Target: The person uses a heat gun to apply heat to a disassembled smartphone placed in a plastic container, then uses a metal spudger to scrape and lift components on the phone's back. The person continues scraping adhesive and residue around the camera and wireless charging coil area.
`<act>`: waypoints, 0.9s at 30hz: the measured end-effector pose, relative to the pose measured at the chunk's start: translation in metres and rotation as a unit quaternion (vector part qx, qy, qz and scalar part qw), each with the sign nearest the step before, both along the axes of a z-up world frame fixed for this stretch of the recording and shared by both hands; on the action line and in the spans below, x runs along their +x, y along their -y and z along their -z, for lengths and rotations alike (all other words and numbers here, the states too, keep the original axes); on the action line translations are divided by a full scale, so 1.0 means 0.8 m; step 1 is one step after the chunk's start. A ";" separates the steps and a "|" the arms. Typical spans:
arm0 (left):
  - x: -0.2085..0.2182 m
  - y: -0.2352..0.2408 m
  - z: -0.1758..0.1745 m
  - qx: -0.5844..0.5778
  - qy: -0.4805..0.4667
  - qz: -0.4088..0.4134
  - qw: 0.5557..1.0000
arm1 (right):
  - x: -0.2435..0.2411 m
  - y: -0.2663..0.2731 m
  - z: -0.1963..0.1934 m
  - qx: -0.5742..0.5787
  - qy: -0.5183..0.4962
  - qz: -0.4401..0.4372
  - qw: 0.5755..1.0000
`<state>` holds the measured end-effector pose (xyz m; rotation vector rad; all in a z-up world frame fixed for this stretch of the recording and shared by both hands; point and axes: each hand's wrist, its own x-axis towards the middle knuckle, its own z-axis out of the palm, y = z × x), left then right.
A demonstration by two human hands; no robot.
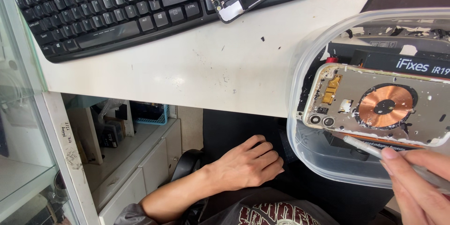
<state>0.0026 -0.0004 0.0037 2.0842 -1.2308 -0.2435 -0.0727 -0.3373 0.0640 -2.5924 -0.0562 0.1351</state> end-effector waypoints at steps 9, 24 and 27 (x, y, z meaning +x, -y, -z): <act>0.002 0.004 0.003 0.001 -0.007 -0.004 1.000 | 0.019 -0.001 -0.007 -0.031 -0.016 -0.028 0.999; 0.007 0.003 0.002 0.005 -0.013 -0.003 1.000 | 0.039 -0.024 -0.014 -0.069 -0.020 -0.045 0.996; 0.006 0.004 0.002 0.002 -0.014 -0.006 1.000 | 0.047 -0.025 -0.019 -0.084 -0.023 -0.071 0.994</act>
